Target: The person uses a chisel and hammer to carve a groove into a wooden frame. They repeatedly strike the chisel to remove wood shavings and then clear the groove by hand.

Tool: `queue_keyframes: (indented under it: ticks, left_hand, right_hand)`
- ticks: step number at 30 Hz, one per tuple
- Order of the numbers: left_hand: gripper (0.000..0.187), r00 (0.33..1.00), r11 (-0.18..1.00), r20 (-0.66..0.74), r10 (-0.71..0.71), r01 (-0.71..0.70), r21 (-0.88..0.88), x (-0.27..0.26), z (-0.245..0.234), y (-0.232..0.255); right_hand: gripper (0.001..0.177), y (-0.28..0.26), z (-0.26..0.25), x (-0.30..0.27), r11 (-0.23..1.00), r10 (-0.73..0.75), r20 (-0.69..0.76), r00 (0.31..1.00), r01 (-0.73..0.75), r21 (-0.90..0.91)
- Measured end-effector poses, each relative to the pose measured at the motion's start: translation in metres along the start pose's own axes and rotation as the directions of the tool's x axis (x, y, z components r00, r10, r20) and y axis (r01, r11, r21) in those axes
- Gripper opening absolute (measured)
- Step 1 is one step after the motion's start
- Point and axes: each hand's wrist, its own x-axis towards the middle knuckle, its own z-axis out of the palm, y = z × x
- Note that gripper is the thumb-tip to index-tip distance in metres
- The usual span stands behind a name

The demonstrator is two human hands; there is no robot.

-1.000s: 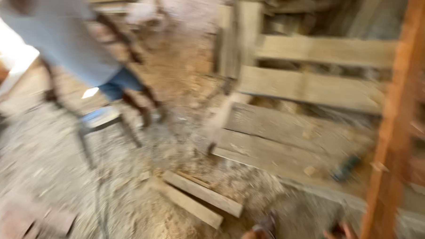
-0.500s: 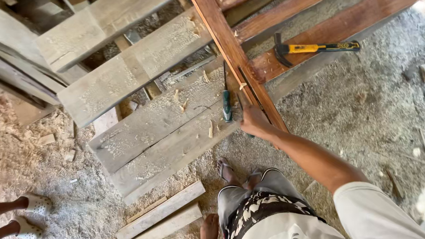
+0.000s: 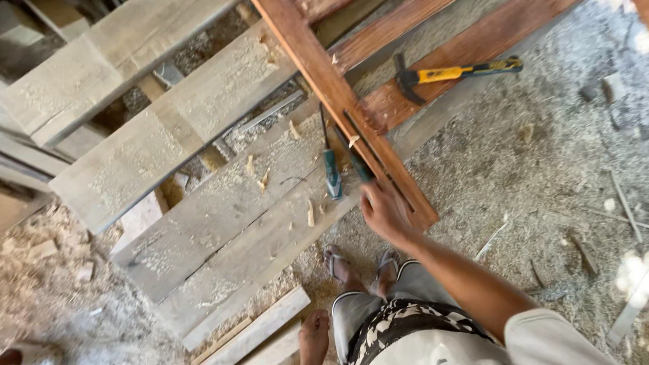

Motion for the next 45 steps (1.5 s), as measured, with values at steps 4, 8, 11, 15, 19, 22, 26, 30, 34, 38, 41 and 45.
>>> queue_keyframes:
  ticks: [4, 8, 11, 15, 19, 22, 26, 30, 34, 38, 41, 45]
  left_hand:
    - [0.021, 0.91, 0.914, -0.081, 0.406, -0.403, 0.053, 0.029, 0.01, 0.056]
    - [0.044, 0.686, 0.688, -0.074, 0.724, -0.712, 0.141, 0.081, 0.029, 0.159]
    - [0.059, 0.608, 0.583, -0.03, 0.793, -0.745, 0.325, 0.133, 0.049, 0.244]
    - [0.069, 0.775, 0.593, 0.138, 0.616, -0.572, 0.567, 0.189, 0.066, 0.31]
    - [0.077, 0.856, 0.567, 0.192, 0.48, -0.469, 0.677, 0.184, 0.103, 0.302]
    - [0.08, 0.853, 0.463, 0.252, 0.457, -0.47, 0.751, 0.131, 0.131, 0.273]
    - [0.077, 0.802, 0.519, 0.572, 0.174, -0.568, 0.639, 0.029, 0.153, 0.209]
    - [0.024, 0.872, 0.744, 0.471, 0.133, -0.402, 0.534, -0.017, 0.161, 0.164]
    - [0.018, 0.928, 0.92, -0.189, 0.32, -0.256, 0.298, 0.003, 0.159, 0.16]
    - [0.008, 0.727, 0.885, -0.505, 0.465, -0.374, 0.277, 0.052, 0.137, 0.186]
    - [0.01, 0.761, 0.925, -0.543, 0.356, -0.205, 0.319, 0.102, 0.105, 0.217]
    - [0.033, 0.683, 0.855, -0.555, 0.474, -0.206, 0.477, 0.162, 0.07, 0.245]
  right_hand:
    - [0.017, 0.008, -0.032, -0.084, 0.981, -0.074, 0.095, 0.993, 0.056, 0.185]
    - [0.022, 0.03, -0.061, -0.142, 0.987, -0.032, 0.36, 0.932, -0.029, 0.161]
    - [0.01, 0.058, -0.075, -0.156, 0.986, 0.042, 0.375, 0.926, -0.099, 0.135]
    - [0.009, 0.1, -0.097, -0.152, 0.935, 0.223, 0.371, 0.901, -0.306, 0.181]
    - [0.013, 0.143, -0.133, -0.15, 0.886, 0.32, 0.335, 0.886, -0.406, 0.225]
    - [0.013, 0.182, -0.148, -0.133, 0.881, 0.3, 0.336, 0.893, -0.395, 0.26]
    - [0.011, 0.236, -0.163, -0.098, 0.917, 0.184, 0.35, 0.919, -0.289, 0.277]
    - [0.009, 0.283, -0.185, -0.023, 0.956, 0.028, 0.243, 0.97, -0.097, 0.276]
    - [0.01, 0.293, -0.201, 0.046, 0.955, 0.057, 0.205, 0.977, -0.113, 0.275]
    - [0.013, 0.272, -0.201, 0.06, 0.949, 0.024, 0.247, 0.969, -0.1, 0.3]
    - [0.015, 0.248, -0.187, 0.04, 0.946, 0.003, 0.306, 0.952, -0.102, 0.309]
    - [0.015, 0.214, -0.168, -0.022, 0.9, 0.057, 0.376, 0.925, -0.211, 0.382]
